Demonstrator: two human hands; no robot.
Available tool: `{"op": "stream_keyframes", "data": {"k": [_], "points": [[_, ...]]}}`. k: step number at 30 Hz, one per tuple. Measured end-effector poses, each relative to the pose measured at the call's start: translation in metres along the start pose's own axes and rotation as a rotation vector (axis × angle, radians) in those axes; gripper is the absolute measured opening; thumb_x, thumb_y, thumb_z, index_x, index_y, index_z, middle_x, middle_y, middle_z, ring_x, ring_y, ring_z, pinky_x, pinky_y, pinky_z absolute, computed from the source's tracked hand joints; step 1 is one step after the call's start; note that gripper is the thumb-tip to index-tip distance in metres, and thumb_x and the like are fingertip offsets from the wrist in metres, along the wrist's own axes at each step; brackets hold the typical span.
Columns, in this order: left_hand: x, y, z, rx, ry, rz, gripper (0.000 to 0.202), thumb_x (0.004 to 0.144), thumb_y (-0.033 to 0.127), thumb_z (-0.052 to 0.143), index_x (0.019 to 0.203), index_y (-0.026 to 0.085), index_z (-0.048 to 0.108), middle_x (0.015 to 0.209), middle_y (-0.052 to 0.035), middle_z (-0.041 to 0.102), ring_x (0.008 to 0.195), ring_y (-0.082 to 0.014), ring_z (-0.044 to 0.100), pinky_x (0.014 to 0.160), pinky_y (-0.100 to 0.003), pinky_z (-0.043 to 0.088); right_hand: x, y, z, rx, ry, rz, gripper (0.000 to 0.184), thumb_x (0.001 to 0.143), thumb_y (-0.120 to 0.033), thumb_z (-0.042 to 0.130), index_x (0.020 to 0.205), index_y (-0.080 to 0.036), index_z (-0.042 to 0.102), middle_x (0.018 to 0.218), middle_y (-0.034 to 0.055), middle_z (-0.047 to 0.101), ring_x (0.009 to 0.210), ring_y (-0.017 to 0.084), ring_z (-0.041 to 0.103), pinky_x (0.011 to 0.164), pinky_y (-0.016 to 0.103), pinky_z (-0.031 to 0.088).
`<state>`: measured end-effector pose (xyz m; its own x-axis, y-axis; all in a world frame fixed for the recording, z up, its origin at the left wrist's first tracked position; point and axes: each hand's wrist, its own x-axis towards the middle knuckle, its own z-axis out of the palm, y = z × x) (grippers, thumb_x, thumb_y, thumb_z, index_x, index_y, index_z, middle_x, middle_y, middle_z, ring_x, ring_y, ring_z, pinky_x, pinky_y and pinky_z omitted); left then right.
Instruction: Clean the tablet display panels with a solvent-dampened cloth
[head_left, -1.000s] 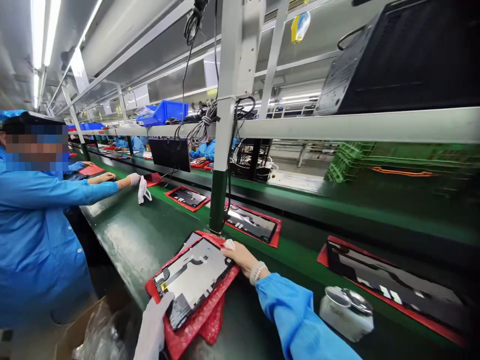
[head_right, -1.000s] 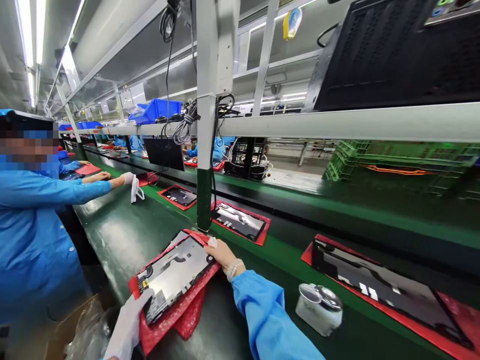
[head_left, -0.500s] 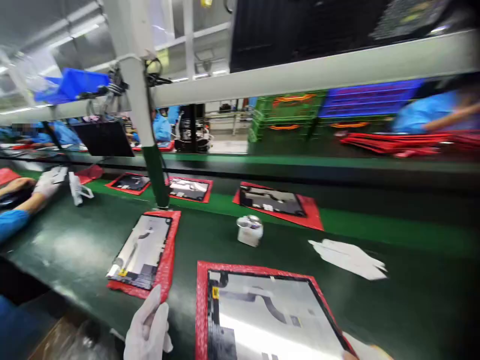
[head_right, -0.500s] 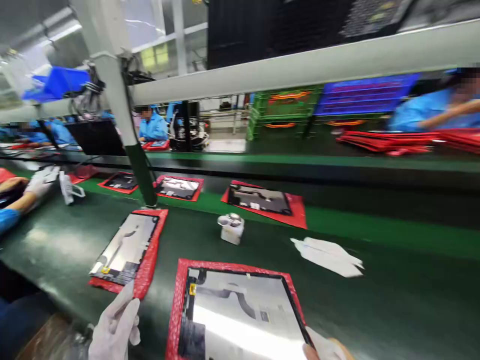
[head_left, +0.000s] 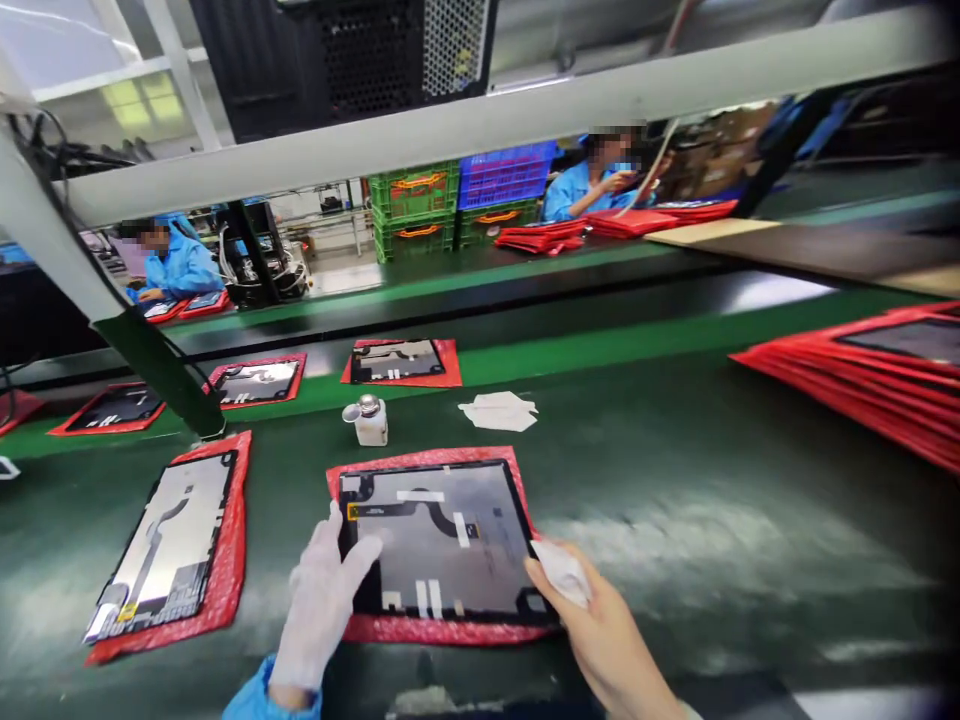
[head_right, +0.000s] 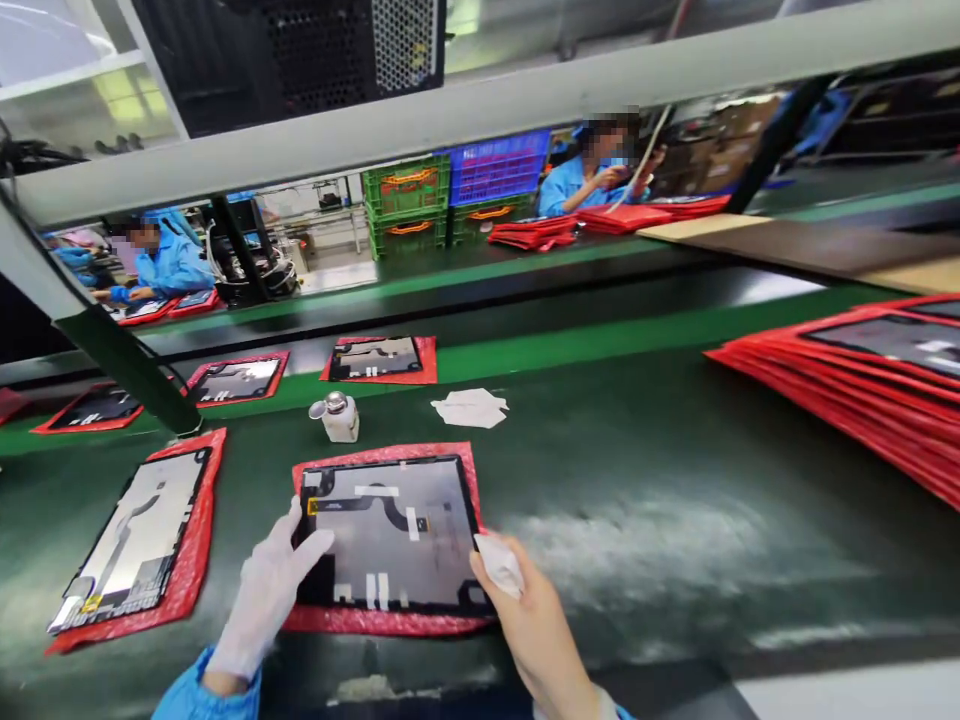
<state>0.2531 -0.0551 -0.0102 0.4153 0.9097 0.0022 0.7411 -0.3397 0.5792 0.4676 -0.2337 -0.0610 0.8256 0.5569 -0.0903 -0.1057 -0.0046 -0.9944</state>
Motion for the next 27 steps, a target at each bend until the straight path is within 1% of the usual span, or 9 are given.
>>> {"op": "stream_keyframes", "data": {"k": [2, 5, 8, 12, 16, 19, 22, 24, 27], "points": [[0.003, -0.003, 0.002, 0.202, 0.148, 0.083, 0.061, 0.081, 0.05, 0.046, 0.132, 0.015, 0.046, 0.132, -0.0129, 0.054, 0.124, -0.03, 0.046, 0.102, -0.041, 0.036, -0.002, 0.0, 0.007, 0.036, 0.013, 0.017, 0.043, 0.063, -0.044, 0.074, 0.094, -0.017, 0.064, 0.088, 0.003, 0.067, 0.084, 0.018, 0.059, 0.076, 0.024, 0.046], [0.006, -0.007, 0.005, 0.434, 0.368, 0.15, 0.06, 0.083, 0.048, 0.045, 0.127, 0.007, 0.051, 0.138, -0.0204, 0.045, 0.137, -0.0361, 0.021, 0.11, -0.052, 0.017, -0.003, 0.003, 0.013, 0.109, 0.051, 0.046, 0.043, 0.06, -0.044, 0.077, 0.092, -0.017, 0.064, 0.09, 0.0032, 0.067, 0.086, 0.018, 0.059, 0.079, 0.025, 0.045], [0.006, -0.009, 0.005, 0.516, 0.409, 0.245, 0.046, 0.083, 0.046, 0.047, 0.104, 0.011, 0.068, 0.133, -0.021, 0.049, 0.135, -0.038, 0.022, 0.109, -0.056, 0.014, -0.002, 0.005, 0.013, 0.159, 0.041, 0.069, 0.042, 0.06, -0.043, 0.077, 0.089, -0.018, 0.063, 0.089, 0.0022, 0.067, 0.085, 0.017, 0.059, 0.078, 0.024, 0.045], [0.002, -0.002, -0.002, 0.049, 0.31, 0.156, 0.04, 0.078, 0.051, 0.053, 0.085, 0.015, 0.069, 0.112, -0.0166, 0.063, 0.119, -0.0322, 0.046, 0.103, -0.05, 0.031, 0.0, 0.003, 0.014, 0.158, 0.002, 0.125, 0.041, 0.063, -0.044, 0.075, 0.09, -0.018, 0.059, 0.085, 0.0013, 0.066, 0.081, 0.018, 0.059, 0.072, 0.025, 0.046], [-0.013, 0.017, -0.015, -0.177, 0.225, 0.043, 0.038, 0.076, 0.049, 0.055, 0.091, 0.016, 0.066, 0.103, -0.0145, 0.066, 0.103, -0.0289, 0.059, 0.091, -0.043, 0.044, 0.003, 0.005, 0.015, -0.022, 0.007, 0.11, 0.035, 0.07, -0.048, 0.065, 0.087, -0.019, 0.057, 0.074, 0.0004, 0.063, 0.07, 0.019, 0.059, 0.061, 0.027, 0.046], [-0.029, 0.031, -0.014, -0.58, -0.116, -0.136, 0.031, 0.076, 0.04, 0.057, 0.098, 0.018, 0.063, 0.089, -0.0076, 0.071, 0.085, -0.0227, 0.067, 0.08, -0.034, 0.052, 0.008, 0.008, 0.013, -0.233, -0.032, -0.041, 0.03, 0.074, -0.046, 0.057, 0.088, -0.019, 0.057, 0.085, 0.0047, 0.066, 0.078, 0.022, 0.061, 0.067, 0.031, 0.048], [-0.04, 0.026, 0.003, -1.088, -0.478, -0.432, 0.038, 0.07, 0.03, 0.062, 0.106, 0.017, 0.058, 0.083, -0.0056, 0.072, 0.082, -0.0224, 0.068, 0.079, -0.033, 0.052, 0.011, 0.003, 0.013, -0.469, 0.038, -0.304, 0.026, 0.077, -0.042, 0.049, 0.089, -0.02, 0.057, 0.107, 0.0099, 0.063, 0.101, 0.026, 0.057, 0.084, 0.038, 0.045], [-0.041, 0.015, 0.019, -1.154, -0.472, -0.596, 0.047, 0.066, 0.029, 0.066, 0.109, 0.015, 0.055, 0.074, -0.0046, 0.071, 0.074, -0.0234, 0.068, 0.071, -0.034, 0.053, 0.008, -0.007, 0.02, -0.635, 0.069, -0.318, 0.027, 0.079, -0.043, 0.046, 0.092, -0.02, 0.054, 0.1, 0.0101, 0.063, 0.094, 0.026, 0.059, 0.081, 0.039, 0.046], [-0.038, -0.003, 0.035, -1.123, -0.393, -0.668, 0.057, 0.063, 0.03, 0.07, 0.114, 0.015, 0.05, 0.072, -0.0032, 0.07, 0.07, -0.0238, 0.068, 0.068, -0.034, 0.053, -0.003, -0.026, 0.041, -0.836, -0.145, -0.243, 0.034, 0.075, -0.04, 0.056, 0.101, -0.019, 0.05, 0.093, 0.0065, 0.063, 0.085, 0.025, 0.062, 0.074, 0.036, 0.048]]}}
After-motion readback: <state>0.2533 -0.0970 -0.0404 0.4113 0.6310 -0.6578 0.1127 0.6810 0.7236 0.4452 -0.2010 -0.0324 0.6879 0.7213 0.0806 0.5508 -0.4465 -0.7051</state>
